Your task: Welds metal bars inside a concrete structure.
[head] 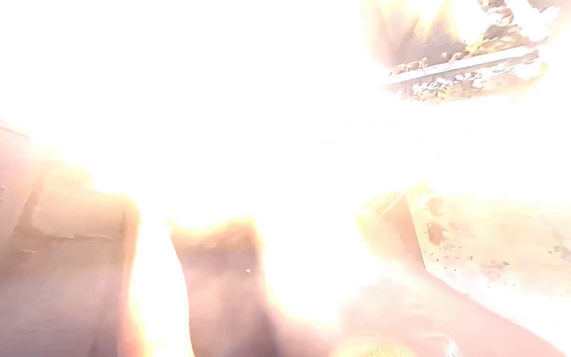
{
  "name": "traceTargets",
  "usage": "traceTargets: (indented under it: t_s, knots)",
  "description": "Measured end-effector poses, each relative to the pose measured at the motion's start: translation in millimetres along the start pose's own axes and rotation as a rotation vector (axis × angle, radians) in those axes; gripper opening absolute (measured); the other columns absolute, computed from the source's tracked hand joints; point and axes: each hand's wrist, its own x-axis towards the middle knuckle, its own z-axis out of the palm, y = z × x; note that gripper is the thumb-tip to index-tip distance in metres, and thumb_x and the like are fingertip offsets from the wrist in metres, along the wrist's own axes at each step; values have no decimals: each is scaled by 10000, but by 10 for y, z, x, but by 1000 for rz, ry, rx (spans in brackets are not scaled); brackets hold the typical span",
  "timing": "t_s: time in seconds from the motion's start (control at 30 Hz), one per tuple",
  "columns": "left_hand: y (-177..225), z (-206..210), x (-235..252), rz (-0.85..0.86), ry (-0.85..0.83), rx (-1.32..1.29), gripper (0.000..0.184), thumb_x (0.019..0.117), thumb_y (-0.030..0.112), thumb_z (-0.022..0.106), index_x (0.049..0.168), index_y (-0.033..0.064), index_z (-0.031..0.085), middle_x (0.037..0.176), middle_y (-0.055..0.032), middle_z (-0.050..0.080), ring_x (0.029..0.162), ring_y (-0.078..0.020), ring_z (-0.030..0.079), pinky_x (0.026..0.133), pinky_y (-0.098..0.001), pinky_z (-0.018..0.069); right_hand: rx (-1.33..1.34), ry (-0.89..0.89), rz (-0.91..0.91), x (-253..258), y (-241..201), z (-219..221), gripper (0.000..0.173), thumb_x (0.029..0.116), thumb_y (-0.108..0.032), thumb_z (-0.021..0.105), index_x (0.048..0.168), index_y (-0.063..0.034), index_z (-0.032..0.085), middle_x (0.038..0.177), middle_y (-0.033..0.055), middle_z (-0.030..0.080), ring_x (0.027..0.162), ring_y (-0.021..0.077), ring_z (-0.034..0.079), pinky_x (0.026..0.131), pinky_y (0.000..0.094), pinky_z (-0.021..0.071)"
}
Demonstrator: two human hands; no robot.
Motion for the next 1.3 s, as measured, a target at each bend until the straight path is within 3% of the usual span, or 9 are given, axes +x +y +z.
traceTargets:
  t_s: [0.03,0.1,0.23,0.37,0.7,0.9,1.07,1.2,1.3]
  knots:
    - [82,-31,183,57,47,-35,500,1027,171,546,1459,-71,476,1447,-368,477,1386,-542,415,1146,-687,290,-42,0,-37,6,41,-5,531,1026,-581,490,1146,-75,597,717,-11,619,528,113,598,476,296,550]
    - [210,-74,353,82,130,-69,531,1027,382,404,1404,49,575,1341,-313,598,1276,-525,546,1021,-752,382,-80,3,-62,17,79,-11,621,993,-659,483,1140,-68,604,715,-6,626,533,121,606,482,318,561]
    - [186,-7,357,45,166,-32,592,1076,431,346,1330,-45,590,1309,-360,593,1265,-546,545,1043,-727,385,-72,-1,-76,22,76,-7,596,997,-646,489,1156,-83,599,723,-13,618,535,117,600,474,310,555]
    - [191,-67,373,78,134,-78,621,1051,486,341,1371,13,586,1318,-336,598,1249,-533,561,1009,-749,398,-93,21,-40,26,59,3,636,982,-675,489,1166,-77,607,752,2,635,559,131,612,495,331,565]
    - [131,-16,423,153,196,-93,506,995,388,376,1277,63,642,1202,-278,657,1159,-486,615,920,-733,427,-43,-2,-53,49,99,-2,628,965,-696,507,1098,-91,606,709,13,631,510,140,599,453,315,548]
    - [139,-7,422,155,205,-69,488,990,366,359,1263,77,641,1175,-265,663,1137,-478,622,884,-731,429,-361,93,-114,43,112,-4,609,968,-675,525,1175,-114,640,732,-24,651,539,100,619,492,313,569]
    - [143,-2,419,157,216,-67,489,984,366,347,1254,90,647,1181,-246,671,1148,-455,627,886,-722,428,125,-76,-9,71,79,-44,649,930,-751,492,1001,-112,586,641,13,591,464,139,577,432,298,537]
    - [121,9,429,160,219,-66,496,980,373,348,1242,79,649,1161,-257,670,1128,-463,630,873,-720,428,-356,78,-117,71,108,-88,603,966,-678,523,1131,-113,653,708,-20,639,530,102,611,488,306,559]
    - [143,6,423,155,224,-74,488,978,367,351,1238,84,651,1153,-248,674,1122,-452,634,868,-713,429,-531,154,-187,82,172,-66,632,943,-723,517,1120,-133,661,695,-38,634,536,85,610,500,317,558]
